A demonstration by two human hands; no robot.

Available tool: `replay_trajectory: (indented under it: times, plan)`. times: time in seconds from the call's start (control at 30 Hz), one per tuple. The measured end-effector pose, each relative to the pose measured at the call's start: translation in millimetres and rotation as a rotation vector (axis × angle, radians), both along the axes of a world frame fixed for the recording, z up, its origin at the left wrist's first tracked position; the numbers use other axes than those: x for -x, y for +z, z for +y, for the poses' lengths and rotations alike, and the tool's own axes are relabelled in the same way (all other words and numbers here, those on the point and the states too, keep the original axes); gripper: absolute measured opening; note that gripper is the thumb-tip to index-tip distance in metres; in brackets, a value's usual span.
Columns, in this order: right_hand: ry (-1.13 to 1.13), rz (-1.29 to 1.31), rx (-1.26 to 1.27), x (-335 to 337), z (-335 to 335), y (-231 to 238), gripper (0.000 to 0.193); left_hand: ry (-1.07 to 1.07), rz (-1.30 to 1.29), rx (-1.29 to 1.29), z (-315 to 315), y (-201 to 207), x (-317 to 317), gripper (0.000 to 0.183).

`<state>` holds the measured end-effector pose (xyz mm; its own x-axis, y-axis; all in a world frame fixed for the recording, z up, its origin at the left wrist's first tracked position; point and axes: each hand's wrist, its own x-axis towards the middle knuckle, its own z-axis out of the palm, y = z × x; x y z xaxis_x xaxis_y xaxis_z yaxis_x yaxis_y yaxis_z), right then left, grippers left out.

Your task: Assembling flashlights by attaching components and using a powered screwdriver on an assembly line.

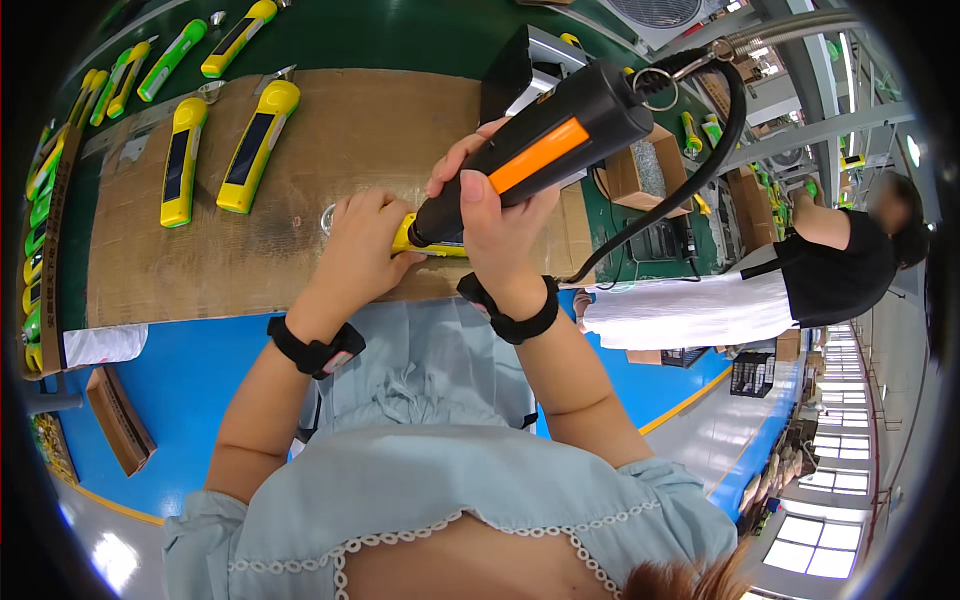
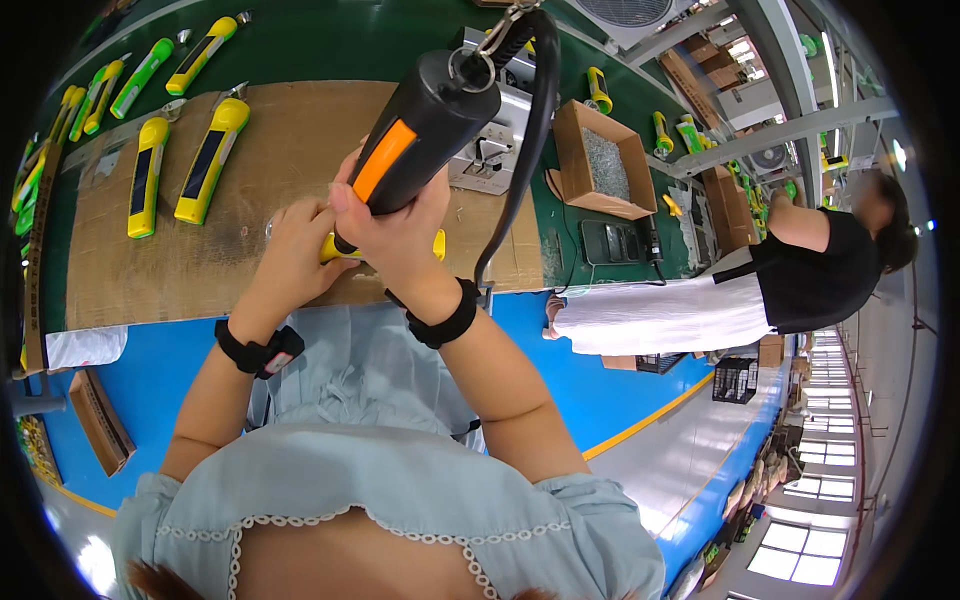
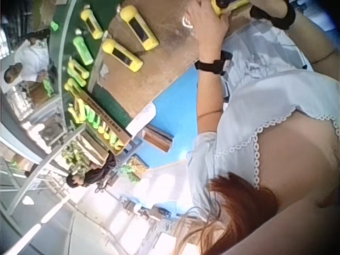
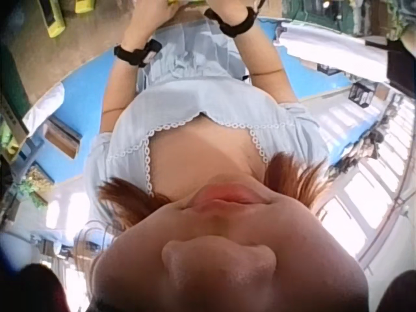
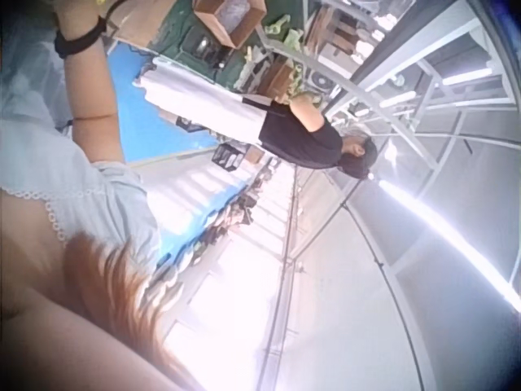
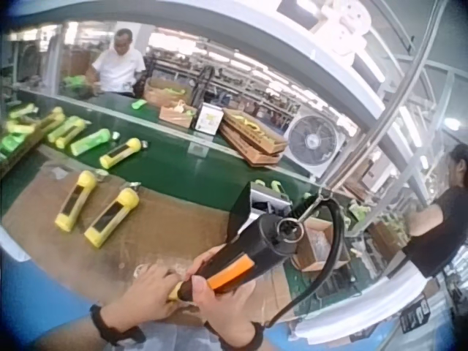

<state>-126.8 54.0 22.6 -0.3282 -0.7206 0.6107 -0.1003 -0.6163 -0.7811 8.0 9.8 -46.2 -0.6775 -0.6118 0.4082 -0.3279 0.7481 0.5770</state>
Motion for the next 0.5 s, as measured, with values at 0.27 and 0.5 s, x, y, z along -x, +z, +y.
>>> replay_trajectory:
  times: [0.27, 0.5]
  plan:
    - [-0.045, 0.091, -0.002, 6, 7, 6, 0.04, -0.063, -0.081, -0.034, -4, 2, 6, 0.051]
    - [-0.099, -0.183, 0.3, 68, 25, 74, 0.047, -0.092, -0.062, -0.034, -4, 4, -2, 0.048]
